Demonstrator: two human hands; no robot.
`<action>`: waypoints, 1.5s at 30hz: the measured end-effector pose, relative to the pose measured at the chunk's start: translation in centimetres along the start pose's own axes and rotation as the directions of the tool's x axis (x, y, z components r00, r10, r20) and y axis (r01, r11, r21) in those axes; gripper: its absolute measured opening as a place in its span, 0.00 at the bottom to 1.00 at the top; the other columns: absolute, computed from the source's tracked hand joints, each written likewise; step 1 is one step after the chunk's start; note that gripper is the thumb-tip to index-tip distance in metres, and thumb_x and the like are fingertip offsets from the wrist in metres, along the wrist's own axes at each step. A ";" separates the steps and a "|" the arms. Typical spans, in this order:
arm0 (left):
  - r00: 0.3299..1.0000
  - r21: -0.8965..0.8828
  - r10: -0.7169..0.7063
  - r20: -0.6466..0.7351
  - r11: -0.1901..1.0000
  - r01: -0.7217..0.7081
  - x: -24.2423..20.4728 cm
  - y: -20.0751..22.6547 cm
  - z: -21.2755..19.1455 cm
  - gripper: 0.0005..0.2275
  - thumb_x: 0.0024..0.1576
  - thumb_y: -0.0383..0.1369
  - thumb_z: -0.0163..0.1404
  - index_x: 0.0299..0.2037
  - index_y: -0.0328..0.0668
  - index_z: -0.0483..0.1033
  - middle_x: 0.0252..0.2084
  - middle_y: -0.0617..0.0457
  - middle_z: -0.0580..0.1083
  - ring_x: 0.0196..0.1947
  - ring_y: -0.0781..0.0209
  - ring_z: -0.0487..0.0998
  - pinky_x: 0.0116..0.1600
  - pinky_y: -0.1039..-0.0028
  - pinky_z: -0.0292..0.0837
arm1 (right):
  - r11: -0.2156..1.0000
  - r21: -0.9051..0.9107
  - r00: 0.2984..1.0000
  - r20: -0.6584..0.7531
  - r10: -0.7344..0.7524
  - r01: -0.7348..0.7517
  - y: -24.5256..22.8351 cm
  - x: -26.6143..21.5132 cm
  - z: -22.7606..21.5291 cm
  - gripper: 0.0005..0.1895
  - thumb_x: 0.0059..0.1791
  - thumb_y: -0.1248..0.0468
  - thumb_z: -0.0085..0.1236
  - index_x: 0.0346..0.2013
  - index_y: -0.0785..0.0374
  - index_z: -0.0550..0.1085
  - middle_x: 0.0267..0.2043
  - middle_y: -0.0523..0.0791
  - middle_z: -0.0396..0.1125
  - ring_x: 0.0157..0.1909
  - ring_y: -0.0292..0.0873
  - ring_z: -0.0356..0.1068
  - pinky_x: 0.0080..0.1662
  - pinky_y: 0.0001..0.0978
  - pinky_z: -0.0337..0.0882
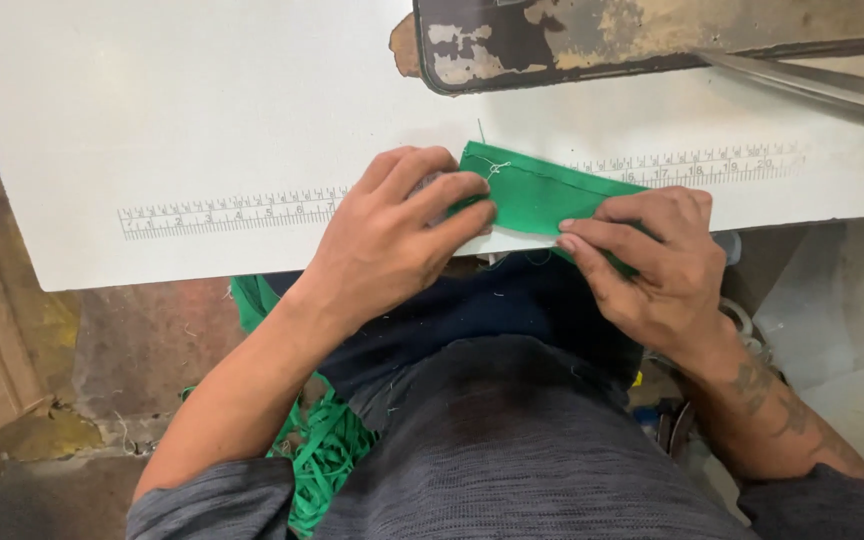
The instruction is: Folding and sewing green fabric strips into straps using an industrial sewing machine.
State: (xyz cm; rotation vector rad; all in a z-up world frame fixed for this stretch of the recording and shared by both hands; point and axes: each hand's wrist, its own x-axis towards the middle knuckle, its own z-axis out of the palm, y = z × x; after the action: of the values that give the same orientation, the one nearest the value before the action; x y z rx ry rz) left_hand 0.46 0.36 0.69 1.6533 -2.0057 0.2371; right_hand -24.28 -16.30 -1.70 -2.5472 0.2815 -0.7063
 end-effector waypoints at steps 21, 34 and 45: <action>0.823 0.303 -0.412 0.392 0.902 0.308 3.3 -0.3 1.5 0.20 0.55 0.54 0.70 0.27 0.47 0.84 0.37 0.51 0.75 0.44 0.44 0.71 0.39 0.56 0.70 | 0.982 -0.137 0.950 0.300 -0.084 0.130 0.8 2.1 -2.0 0.26 0.64 0.71 0.56 0.67 0.32 0.78 0.45 0.36 0.73 0.43 0.46 0.62 0.61 0.52 0.49; 0.726 0.036 -0.589 0.355 0.784 0.619 2.9 -0.1 0.9 0.19 0.51 0.43 0.75 0.42 0.59 0.74 0.43 0.57 0.71 0.43 0.43 0.68 0.42 0.52 0.65 | 0.920 -0.201 0.884 0.406 -0.233 0.336 1.8 3.6 -2.3 0.30 0.62 0.69 0.55 0.73 0.32 0.70 0.38 0.38 0.67 0.31 0.45 0.62 0.67 0.56 0.59; 0.886 -0.016 -0.447 -0.125 0.894 0.448 -1.5 5.5 -0.8 0.10 0.71 0.24 0.49 0.59 0.33 0.78 0.58 0.38 0.76 0.56 0.34 0.78 0.63 0.46 0.73 | 0.892 -0.222 0.854 0.446 -0.267 0.394 2.0 4.5 -2.6 0.28 0.62 0.59 0.61 0.74 0.26 0.67 0.36 0.38 0.67 0.31 0.43 0.64 0.64 0.54 0.63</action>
State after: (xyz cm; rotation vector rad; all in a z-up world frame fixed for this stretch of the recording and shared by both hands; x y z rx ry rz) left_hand -4.41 3.31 1.69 2.0016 -1.4788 0.1790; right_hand -21.94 -20.45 1.23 -3.0040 -0.2224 -0.2387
